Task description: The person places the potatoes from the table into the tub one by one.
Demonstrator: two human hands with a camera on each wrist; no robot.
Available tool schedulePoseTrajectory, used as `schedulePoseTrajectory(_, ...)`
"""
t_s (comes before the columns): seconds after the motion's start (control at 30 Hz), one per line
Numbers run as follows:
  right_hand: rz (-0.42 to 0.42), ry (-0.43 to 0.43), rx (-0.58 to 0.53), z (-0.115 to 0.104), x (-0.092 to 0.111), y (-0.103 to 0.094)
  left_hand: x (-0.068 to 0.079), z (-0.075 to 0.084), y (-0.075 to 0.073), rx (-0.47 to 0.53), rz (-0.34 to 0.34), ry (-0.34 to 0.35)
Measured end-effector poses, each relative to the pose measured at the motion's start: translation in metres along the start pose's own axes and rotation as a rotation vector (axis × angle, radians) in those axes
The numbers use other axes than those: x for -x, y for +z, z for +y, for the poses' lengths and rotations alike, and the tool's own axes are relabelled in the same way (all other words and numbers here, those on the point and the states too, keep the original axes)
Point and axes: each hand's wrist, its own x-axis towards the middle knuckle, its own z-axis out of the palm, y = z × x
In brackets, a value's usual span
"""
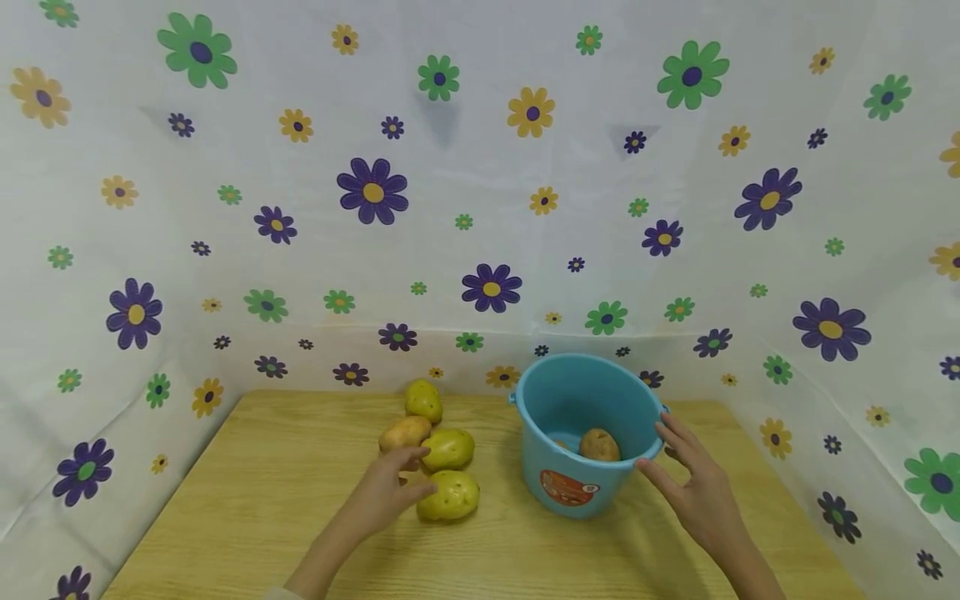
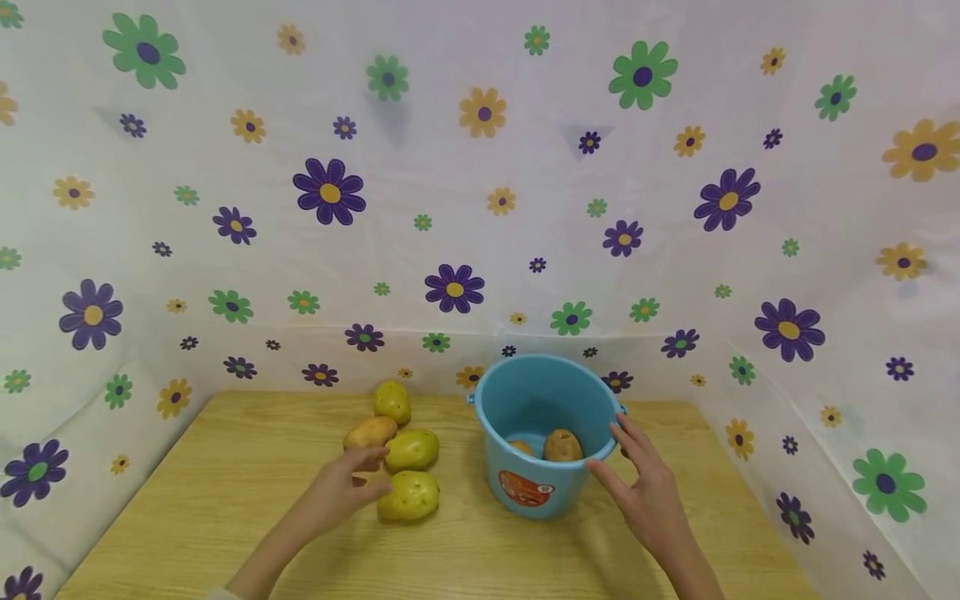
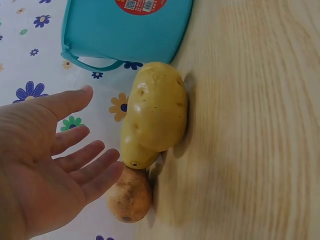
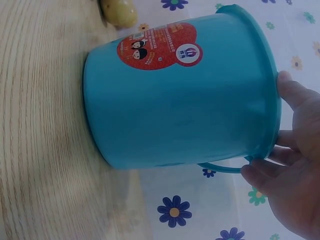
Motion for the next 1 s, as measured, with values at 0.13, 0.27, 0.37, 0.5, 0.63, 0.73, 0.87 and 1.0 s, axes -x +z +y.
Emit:
schedulePoseTrajectory(0.13,0.011,-0.006,0.002,0.001,0.001,0.0,0.001,-0.005,0.004,-0.002,-0.013,-0.012)
schedulePoseTrajectory(0.27,0.007,0.003,-0.002,0.0,0.001,0.0,0.001,-0.01,0.01,-0.01,-0.019,-0.008)
schedulePoseTrajectory(0.37,-0.001,0.008,-0.006,-0.002,0.0,0.0,0.002,-0.014,0.014,-0.012,-0.02,-0.004)
schedulePoseTrajectory(0.5,0.0,0.004,-0.007,-0.003,0.0,-0.001,0.003,-0.017,0.015,-0.006,-0.029,-0.012)
schedulePoseTrajectory(0.63,-0.007,0.01,-0.012,-0.003,0.0,-0.001,0.003,-0.02,0.017,-0.008,-0.037,-0.009)
schedulePoseTrajectory(0.73,-0.015,0.02,-0.016,-0.003,-0.001,-0.001,0.003,-0.022,0.017,-0.008,-0.036,0.0)
schedulePoseTrajectory(0.87,-0.021,0.033,-0.016,-0.002,-0.001,-0.002,0.003,-0.025,0.019,0.002,-0.035,-0.005)
schedulePoseTrajectory(1.0,-0.019,0.03,-0.012,-0.001,0.0,-0.001,0.003,-0.028,0.019,0.013,-0.043,-0.011)
